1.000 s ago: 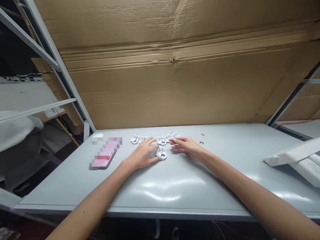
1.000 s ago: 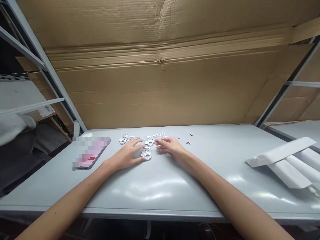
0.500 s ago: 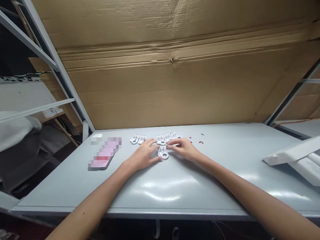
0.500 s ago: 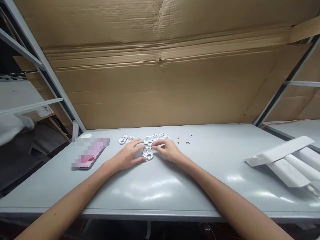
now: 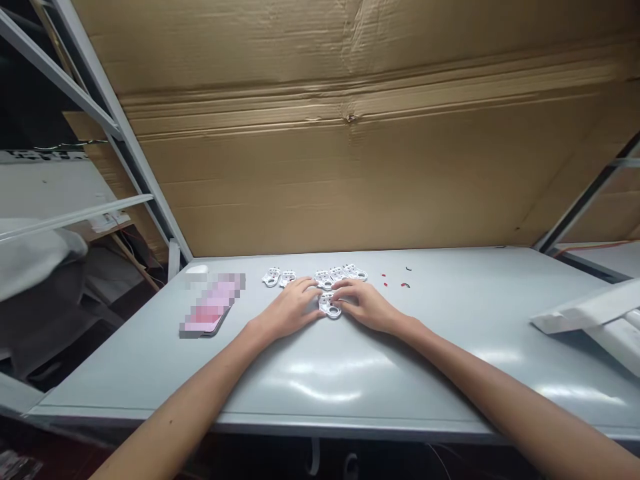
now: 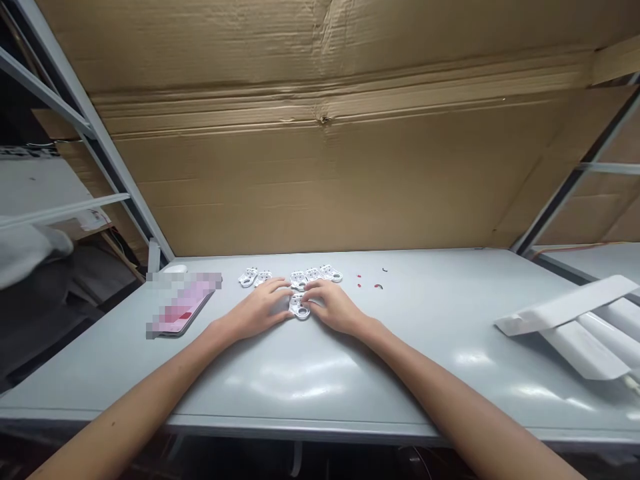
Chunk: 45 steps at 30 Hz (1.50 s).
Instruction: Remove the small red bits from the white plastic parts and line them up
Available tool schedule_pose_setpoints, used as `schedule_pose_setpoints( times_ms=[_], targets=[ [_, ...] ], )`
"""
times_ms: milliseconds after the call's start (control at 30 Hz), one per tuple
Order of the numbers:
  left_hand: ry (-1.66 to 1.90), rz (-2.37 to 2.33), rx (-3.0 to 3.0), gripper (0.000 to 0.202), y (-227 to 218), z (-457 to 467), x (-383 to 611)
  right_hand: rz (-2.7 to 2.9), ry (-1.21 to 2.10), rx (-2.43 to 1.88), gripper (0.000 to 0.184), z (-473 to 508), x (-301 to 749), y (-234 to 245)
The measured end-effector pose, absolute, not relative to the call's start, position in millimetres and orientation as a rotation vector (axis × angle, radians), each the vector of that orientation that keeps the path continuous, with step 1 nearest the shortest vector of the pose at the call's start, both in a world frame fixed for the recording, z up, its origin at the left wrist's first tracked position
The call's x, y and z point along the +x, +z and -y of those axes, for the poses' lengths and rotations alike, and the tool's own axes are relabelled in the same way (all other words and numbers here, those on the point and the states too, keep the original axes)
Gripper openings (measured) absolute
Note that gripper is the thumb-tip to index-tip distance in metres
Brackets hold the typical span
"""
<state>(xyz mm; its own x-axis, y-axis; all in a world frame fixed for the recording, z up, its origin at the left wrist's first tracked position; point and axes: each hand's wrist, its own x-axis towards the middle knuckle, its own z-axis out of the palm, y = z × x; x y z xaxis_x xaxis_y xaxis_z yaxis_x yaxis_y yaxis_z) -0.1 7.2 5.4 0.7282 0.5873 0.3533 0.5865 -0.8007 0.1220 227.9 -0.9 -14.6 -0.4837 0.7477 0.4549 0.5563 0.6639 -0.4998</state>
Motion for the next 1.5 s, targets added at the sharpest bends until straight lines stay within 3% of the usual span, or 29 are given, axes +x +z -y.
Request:
schedule_pose_setpoints(
  times_ms=[467,800,1500],
  targets=[
    [0.506,-0.957,2.971,0.029,11,-6,-1,2.4,0.353,-0.876,0.029,11,229,-4],
    [0.355,-1.31,2.894,0.039,12,-16,-22,2.493,0.375,-0.881,0.034,16,228,0],
    [0.605,-1.477,2.7,0.048,-16,-53,-28,2.448,0.289,-0.934,0.026,12,230,-1]
  ],
)
